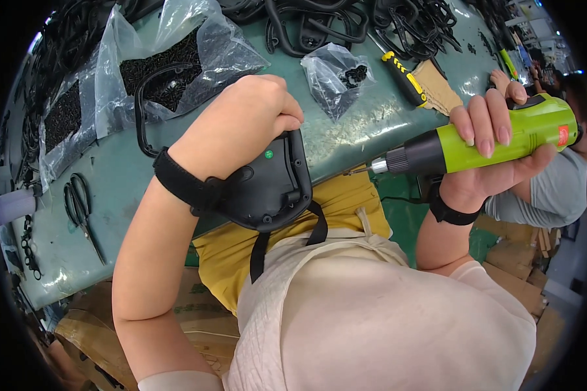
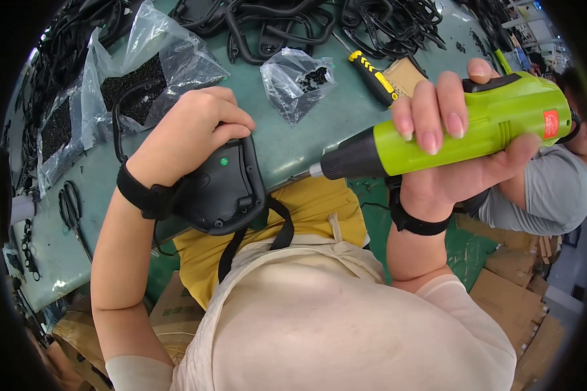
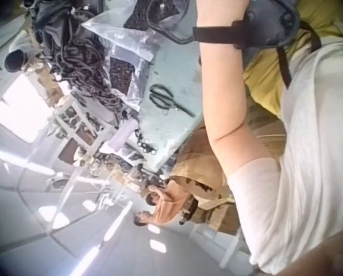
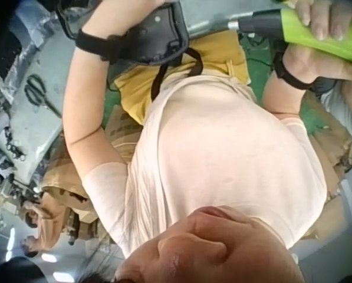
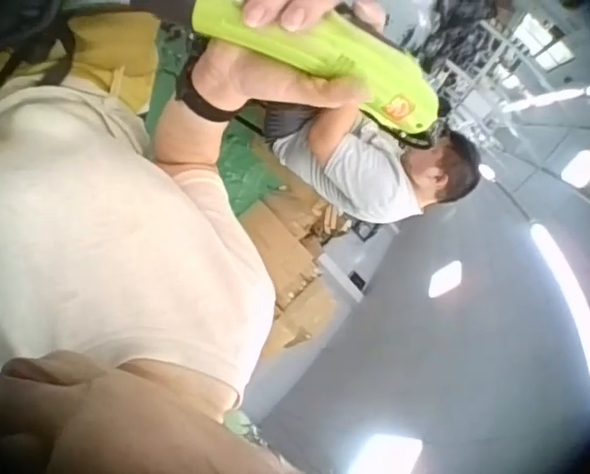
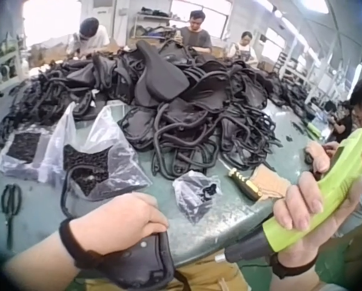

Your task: Installing fasteners into the plastic base of a bicycle saddle using an electric screwdriver.

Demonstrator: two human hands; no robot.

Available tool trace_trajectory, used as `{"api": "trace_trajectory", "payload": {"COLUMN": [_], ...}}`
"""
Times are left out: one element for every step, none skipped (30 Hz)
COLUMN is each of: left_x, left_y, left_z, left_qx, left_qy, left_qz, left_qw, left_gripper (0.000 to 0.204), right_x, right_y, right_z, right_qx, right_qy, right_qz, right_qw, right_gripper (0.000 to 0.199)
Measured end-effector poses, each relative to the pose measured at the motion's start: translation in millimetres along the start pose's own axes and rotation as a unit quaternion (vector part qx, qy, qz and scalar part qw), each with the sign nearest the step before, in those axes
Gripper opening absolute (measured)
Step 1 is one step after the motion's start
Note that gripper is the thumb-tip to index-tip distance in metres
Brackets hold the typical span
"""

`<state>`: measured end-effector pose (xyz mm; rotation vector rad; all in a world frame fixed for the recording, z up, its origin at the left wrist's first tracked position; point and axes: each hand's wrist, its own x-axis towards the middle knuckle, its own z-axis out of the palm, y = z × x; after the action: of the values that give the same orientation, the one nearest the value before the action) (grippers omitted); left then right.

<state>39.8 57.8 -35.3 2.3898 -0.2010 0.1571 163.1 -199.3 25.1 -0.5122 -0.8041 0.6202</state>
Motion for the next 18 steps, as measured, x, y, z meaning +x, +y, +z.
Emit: {"api": "trace_trajectory", "payload": {"left_x": [0.4, 0.4, -0.3, -1.1, -1.7, -3.0, -4.0, -4.8, -3.6, -2.3, -1.1, -2.0, -2.6, -2.8, -4.3, -5.4, -6.0, -5.7], "left_y": [-0.1, -0.8, -1.4, -2.4, -3.3, -3.6, -3.5, -3.8, -3.1, -2.4, -2.2, -3.2, -4.2, -4.7, -5.7, -5.8, -6.3, -6.4], "left_z": [0.2, 0.6, 1.2, 1.9, 2.6, 2.4, 1.9, 1.3, 0.3, -0.9, -1.6, -1.4, -0.8, -0.4, 0.1, 0.6, 1.1, 1.0], "left_qx": [0.008, 0.017, 0.012, 0.018, 0.025, 0.021, 0.037, 0.052, 0.047, 0.045, 0.043, 0.04, 0.042, 0.044, 0.041, 0.047, 0.053, 0.05], "left_qy": [-0.003, -0.006, -0.004, 0.004, 0.011, 0.015, 0.011, 0.006, 0.009, -0.002, -0.013, -0.009, -0.005, -0.001, 0.003, 0.004, 0.005, 0.008], "left_qz": [0.017, 0.034, 0.032, 0.04, 0.047, 0.043, 0.043, 0.042, 0.042, 0.047, 0.052, 0.048, 0.058, 0.068, 0.064, 0.059, 0.055, 0.054], "left_qw": [1.0, 0.999, 0.999, 0.999, 0.999, 0.999, 0.998, 0.998, 0.998, 0.998, 0.998, 0.998, 0.997, 0.997, 0.997, 0.997, 0.997, 0.997], "left_gripper": [0.012, 0.011, 0.011, 0.011, 0.01, 0.01, 0.01, 0.01, 0.01, 0.011, 0.011, 0.011, 0.011, 0.011, 0.011, 0.01, 0.01, 0.01], "right_x": [3.6, 7.3, 11.3, 14.8, 17.7, 20.5, 23.2, 25.8, 27.9, 29.8, 31.2, 32.2, 33.4, 34.7, 35.7, 36.5, 35.7, 36.5], "right_y": [3.2, 7.9, 13.1, 17.8, 21.7, 25.9, 29.7, 32.7, 32.6, 32.4, 32.3, 34.2, 35.5, 35.7, 37.8, 39.9, 43.4, 44.9], "right_z": [2.6, 6.7, 12.4, 16.1, 17.5, 18.6, 19.3, 20.3, 23.0, 26.0, 30.5, 34.1, 35.5, 33.7, 30.1, 27.2, 28.0, 28.6], "right_qx": [-0.002, -0.005, -0.001, 0.003, 0.001, -0.004, -0.009, -0.009, -0.025, -0.04, -0.044, -0.061, -0.078, -0.079, -0.085, -0.091, -0.092, -0.094], "right_qy": [-0.014, -0.012, -0.006, 0.0, 0.0, -0.016, -0.032, -0.033, -0.042, -0.051, -0.05, -0.043, -0.036, -0.037, -0.067, -0.096, -0.086, -0.087], "right_qz": [0.016, 0.022, 0.028, 0.034, 0.04, 0.043, 0.045, 0.052, 0.057, 0.062, 0.067, 0.07, 0.073, 0.078, 0.084, 0.088, 0.085, 0.089], "right_qw": [1.0, 1.0, 1.0, 0.999, 0.999, 0.999, 0.998, 0.998, 0.997, 0.996, 0.996, 0.995, 0.994, 0.993, 0.991, 0.987, 0.988, 0.988], "right_gripper": [0.07, 0.07, 0.065, 0.061, 0.061, 0.063, 0.066, 0.066, 0.065, 0.065, 0.065, 0.064, 0.063, 0.063, 0.061, 0.06, 0.054, 0.054]}}
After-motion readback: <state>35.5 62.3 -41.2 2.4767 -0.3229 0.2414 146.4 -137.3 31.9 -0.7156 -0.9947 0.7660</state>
